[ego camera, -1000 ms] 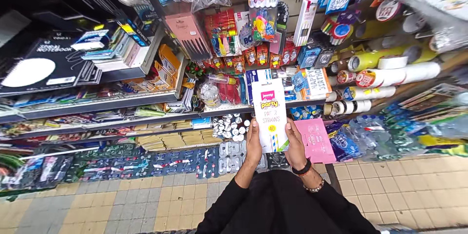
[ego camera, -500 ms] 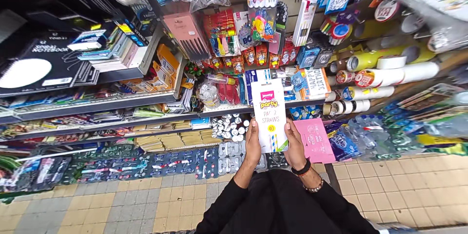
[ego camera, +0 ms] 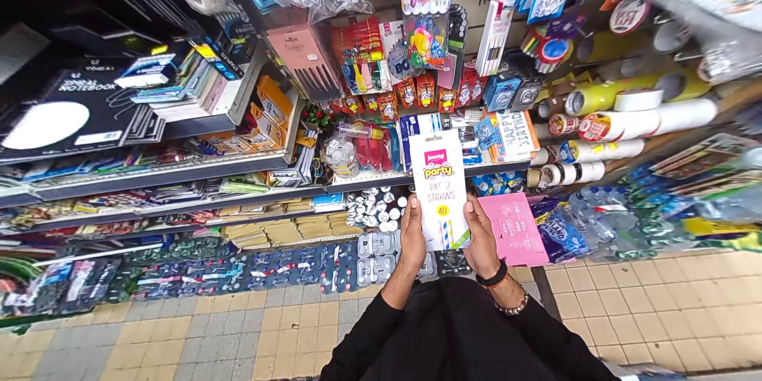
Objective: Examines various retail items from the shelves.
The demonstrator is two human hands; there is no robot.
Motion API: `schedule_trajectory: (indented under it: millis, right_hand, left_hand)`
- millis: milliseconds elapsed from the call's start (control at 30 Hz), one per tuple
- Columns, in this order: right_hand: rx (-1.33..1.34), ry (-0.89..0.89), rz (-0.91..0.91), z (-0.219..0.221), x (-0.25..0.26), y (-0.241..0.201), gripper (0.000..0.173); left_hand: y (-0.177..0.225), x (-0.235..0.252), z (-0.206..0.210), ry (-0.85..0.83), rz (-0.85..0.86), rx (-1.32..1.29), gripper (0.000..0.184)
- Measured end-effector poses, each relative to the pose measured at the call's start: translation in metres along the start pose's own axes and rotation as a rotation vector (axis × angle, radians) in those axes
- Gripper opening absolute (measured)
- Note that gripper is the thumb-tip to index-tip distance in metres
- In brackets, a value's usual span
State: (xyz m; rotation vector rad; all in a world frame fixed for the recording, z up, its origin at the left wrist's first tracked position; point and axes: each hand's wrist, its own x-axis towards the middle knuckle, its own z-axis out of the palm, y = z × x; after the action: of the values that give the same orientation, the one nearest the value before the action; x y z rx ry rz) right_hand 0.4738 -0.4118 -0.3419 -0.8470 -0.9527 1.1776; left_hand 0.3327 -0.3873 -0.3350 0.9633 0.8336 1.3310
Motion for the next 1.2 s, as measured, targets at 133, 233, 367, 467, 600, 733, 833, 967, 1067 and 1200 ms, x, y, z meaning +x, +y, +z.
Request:
schedule_trajectory:
  millis: [133,233,367,467,600,733,833,967,1067,1200]
  right_hand:
    - [-0.002,0.006,-0.003,-0.0005,0.0001,-0.0008,0.047]
    - [-0.001,-0.002,-0.003,-0.0014,0.0002,-0.0009,0.047]
    - [0.006,0.001,-0.003,-0.0013,0.0003,-0.0002,0.047]
    - [0.008,-0.003,0.0,-0.0015,0.0006,-0.0002,0.048]
    - [-0.001,0.001,-0.003,-0.0012,0.0005,0.0004,0.047]
    - [0.01,-0.003,0.002,-0.0007,0.0003,0.0008,0.048]
    - [0.005,-0.004,0.013,0.0003,-0.0002,-0.0013,0.047]
    - [0.0,0.001,0.009,-0.0003,-0.0013,-0.0029,0.048]
    - [-0.012,0.009,0.003,0.0024,-0.0017,-0.0013,0.047]
    - [-0.016,0.014,-0.001,0.0017,-0.0026,-0.0017,0.047]
  left_hand:
    - [0.0,0.0007,0.0003,-0.012,0.007,0.009,0.054]
    - [-0.001,0.001,0.0002,-0.018,0.01,0.005,0.054]
    - [-0.0009,0.0011,0.0001,-0.02,0.012,0.015,0.054]
    - [-0.0007,0.0011,-0.0004,-0.024,0.011,0.015,0.054]
    - [-0.0012,0.0006,-0.001,-0.017,0.007,0.007,0.055]
    - [-0.0003,0.0005,-0.0011,-0.017,0.009,0.007,0.054]
    - [-0.0005,0.0,-0.0014,-0.024,0.017,0.0,0.054]
    - [-0.0009,-0.0002,0.0007,-0.017,0.01,-0.005,0.054]
    - [0.0003,-0.001,-0.0018,-0.014,0.003,0.015,0.055]
    - [-0.0006,-0.0008,-0.0015,-0.02,0.004,0.007,0.056]
